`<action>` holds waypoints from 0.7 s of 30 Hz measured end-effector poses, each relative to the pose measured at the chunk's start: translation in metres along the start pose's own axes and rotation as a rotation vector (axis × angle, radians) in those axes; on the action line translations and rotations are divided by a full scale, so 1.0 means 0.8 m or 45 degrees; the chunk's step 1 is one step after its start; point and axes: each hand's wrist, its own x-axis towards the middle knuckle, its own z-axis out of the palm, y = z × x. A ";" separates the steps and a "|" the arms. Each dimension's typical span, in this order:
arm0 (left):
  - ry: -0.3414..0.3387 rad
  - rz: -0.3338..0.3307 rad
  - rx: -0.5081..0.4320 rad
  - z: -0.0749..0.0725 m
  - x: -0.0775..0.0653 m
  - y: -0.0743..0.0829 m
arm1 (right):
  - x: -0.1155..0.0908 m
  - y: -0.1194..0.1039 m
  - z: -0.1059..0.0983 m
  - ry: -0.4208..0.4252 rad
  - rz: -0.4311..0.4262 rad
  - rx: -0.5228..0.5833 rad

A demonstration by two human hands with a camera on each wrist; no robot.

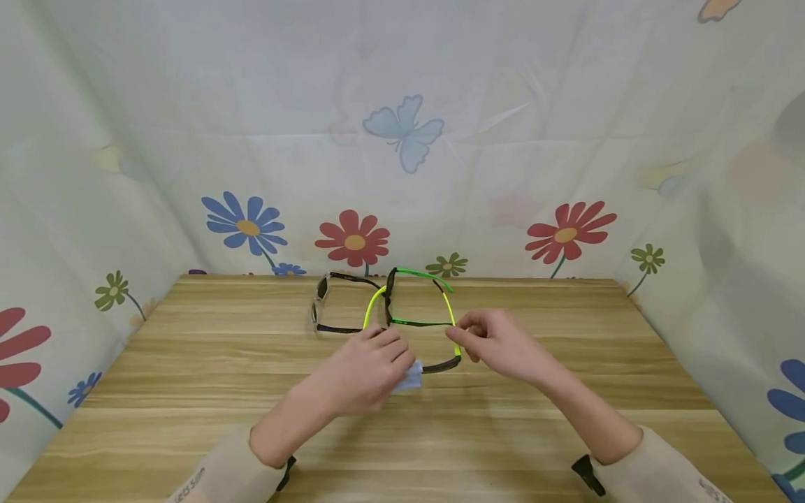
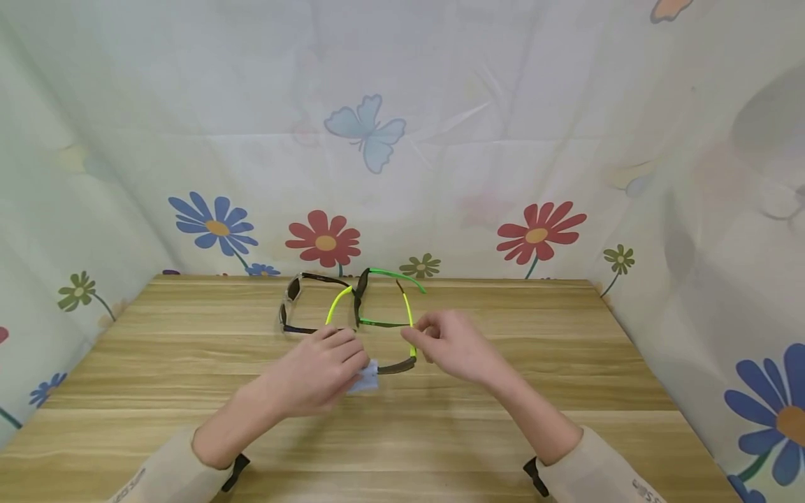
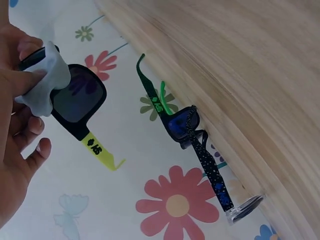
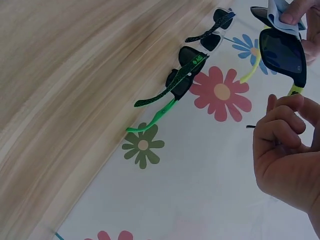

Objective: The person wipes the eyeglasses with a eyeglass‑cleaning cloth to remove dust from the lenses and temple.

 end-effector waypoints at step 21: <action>-0.074 -0.076 -0.032 -0.002 0.000 0.001 | 0.001 0.004 0.012 0.010 -0.201 -0.160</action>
